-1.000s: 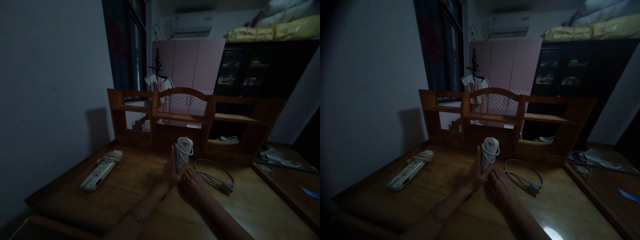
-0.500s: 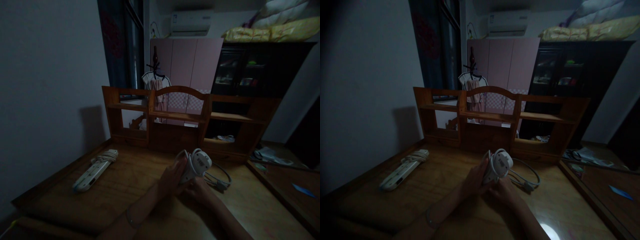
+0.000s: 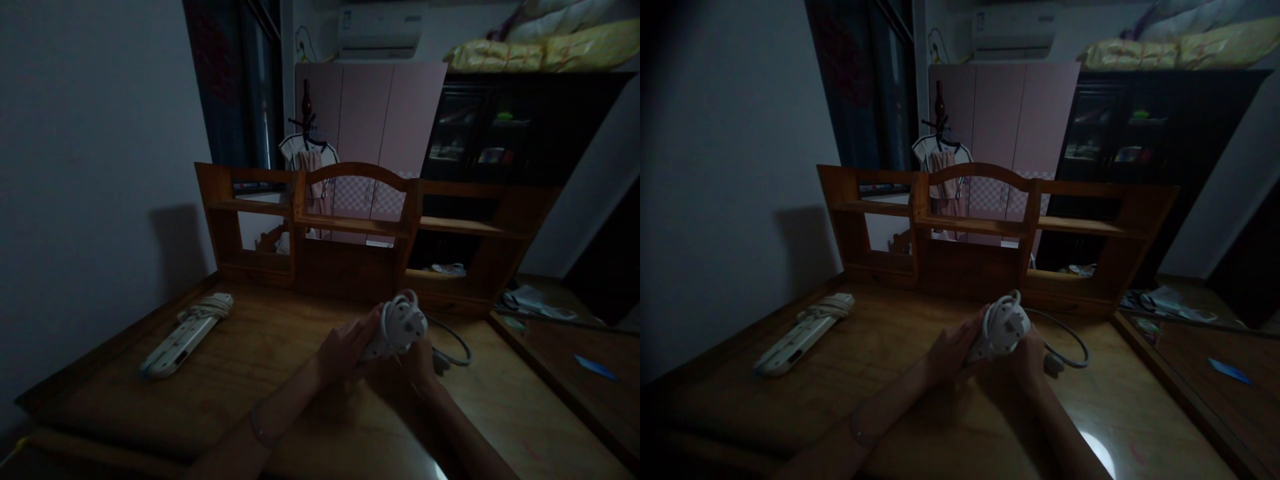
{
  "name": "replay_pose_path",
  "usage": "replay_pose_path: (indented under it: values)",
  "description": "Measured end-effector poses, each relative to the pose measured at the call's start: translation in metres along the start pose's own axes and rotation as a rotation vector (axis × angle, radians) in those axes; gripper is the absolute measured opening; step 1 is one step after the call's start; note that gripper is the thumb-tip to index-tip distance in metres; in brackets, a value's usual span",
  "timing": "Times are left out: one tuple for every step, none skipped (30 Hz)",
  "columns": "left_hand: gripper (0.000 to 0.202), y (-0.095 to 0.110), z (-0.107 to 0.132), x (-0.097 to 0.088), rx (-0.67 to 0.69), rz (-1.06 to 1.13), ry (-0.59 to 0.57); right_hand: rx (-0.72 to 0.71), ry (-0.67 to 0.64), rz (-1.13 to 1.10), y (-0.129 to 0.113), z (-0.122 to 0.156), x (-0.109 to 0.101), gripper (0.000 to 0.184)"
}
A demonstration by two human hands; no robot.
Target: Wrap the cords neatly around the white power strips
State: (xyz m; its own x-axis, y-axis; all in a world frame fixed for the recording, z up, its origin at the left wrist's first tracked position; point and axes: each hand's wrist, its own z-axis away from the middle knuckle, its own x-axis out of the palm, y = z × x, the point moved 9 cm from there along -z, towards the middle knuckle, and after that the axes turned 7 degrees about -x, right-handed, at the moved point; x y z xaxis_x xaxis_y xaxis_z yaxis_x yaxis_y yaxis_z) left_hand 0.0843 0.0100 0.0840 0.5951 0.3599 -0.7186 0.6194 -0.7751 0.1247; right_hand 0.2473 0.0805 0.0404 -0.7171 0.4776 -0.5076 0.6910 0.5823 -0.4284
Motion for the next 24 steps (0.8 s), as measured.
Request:
replay_pose_path:
  values:
    - [0.082, -0.002, -0.001, 0.0, -0.025, 0.0, -0.01, 0.018, 0.011, 0.019, 0.0, -0.002, -0.005, 0.02]
    - [0.081, -0.003, -0.003, -0.002, -0.047, -0.003, -0.004, 0.04, 0.025, 0.034, -0.002, -0.003, -0.009, 0.022]
    - [0.079, -0.005, -0.003, -0.003, -0.069, -0.006, 0.009, 0.065, 0.044, 0.043, -0.003, -0.005, -0.015, 0.024]
    - [0.079, -0.008, -0.004, -0.004, -0.094, -0.009, 0.031, 0.092, 0.06, 0.042, -0.005, -0.007, -0.019, 0.026]
    - [0.079, -0.011, -0.004, -0.005, -0.129, -0.01, 0.052, 0.114, 0.069, 0.032, -0.008, -0.008, -0.022, 0.027]
    - [0.079, -0.016, -0.004, -0.006, -0.177, -0.006, 0.073, 0.127, 0.065, 0.02, -0.01, -0.009, -0.023, 0.029]
    - [0.08, -0.022, -0.003, -0.006, -0.23, 0.004, 0.092, 0.128, 0.053, 0.016, -0.013, -0.01, -0.022, 0.03]
    - [0.081, -0.027, -0.002, -0.007, -0.281, 0.022, 0.108, 0.115, 0.028, 0.022, -0.015, -0.01, -0.02, 0.031]
    - [0.082, -0.032, -0.001, -0.008, -0.325, 0.046, 0.126, 0.095, -0.003, 0.037, -0.018, -0.011, -0.016, 0.032]
    - [0.084, -0.037, 0.0, -0.009, -0.359, 0.073, 0.143, 0.066, -0.034, 0.054, -0.02, -0.01, -0.011, 0.032]
    - [0.086, -0.04, 0.001, -0.01, -0.386, 0.1, 0.16, 0.034, -0.062, 0.071, -0.022, -0.01, -0.006, 0.032]
    - [0.088, -0.043, 0.002, -0.011, -0.408, 0.123, 0.177, 0.004, -0.09, 0.08, -0.024, -0.008, 0.0, 0.032]
    - [0.089, -0.046, 0.002, -0.012, -0.433, 0.143, 0.192, -0.021, -0.114, 0.081, -0.025, -0.007, 0.005, 0.031]
    - [0.089, -0.049, 0.003, -0.013, -0.459, 0.159, 0.204, -0.042, -0.136, 0.075, -0.027, -0.005, 0.01, 0.031]
    - [0.09, -0.052, 0.004, -0.014, -0.486, 0.169, 0.215, -0.059, -0.158, 0.062, -0.029, -0.004, 0.015, 0.031]
    - [0.089, -0.055, 0.004, -0.015, -0.509, 0.174, 0.226, -0.072, -0.185, 0.042, -0.032, -0.002, 0.019, 0.03]
    - [0.089, -0.057, 0.005, -0.016, -0.528, 0.174, 0.238, -0.08, -0.217, 0.018, -0.036, 0.0, 0.023, 0.03]
    - [0.088, -0.058, 0.005, -0.017, -0.539, 0.169, 0.248, -0.088, -0.251, -0.006, -0.04, 0.001, 0.026, 0.029]
    - [0.088, -0.059, 0.005, -0.017, -0.543, 0.162, 0.256, -0.091, -0.286, -0.03, -0.045, 0.002, 0.028, 0.029]
    - [0.088, -0.059, 0.005, -0.017, -0.542, 0.155, 0.261, -0.089, -0.316, -0.053, -0.049, 0.003, 0.029, 0.029]
    - [0.088, -0.059, 0.005, -0.017, -0.535, 0.148, 0.259, -0.079, -0.335, -0.074, -0.053, 0.003, 0.028, 0.03]
    - [0.088, -0.059, 0.004, -0.016, -0.521, 0.141, 0.25, -0.063, -0.34, -0.095, -0.056, 0.003, 0.026, 0.032]
    - [0.088, -0.058, 0.004, -0.014, -0.5, 0.131, 0.236, -0.038, -0.331, -0.122, -0.058, 0.003, 0.023, 0.033]
    - [0.088, -0.056, 0.003, -0.012, -0.473, 0.118, 0.217, -0.009, -0.314, -0.151, -0.058, 0.002, 0.02, 0.035]
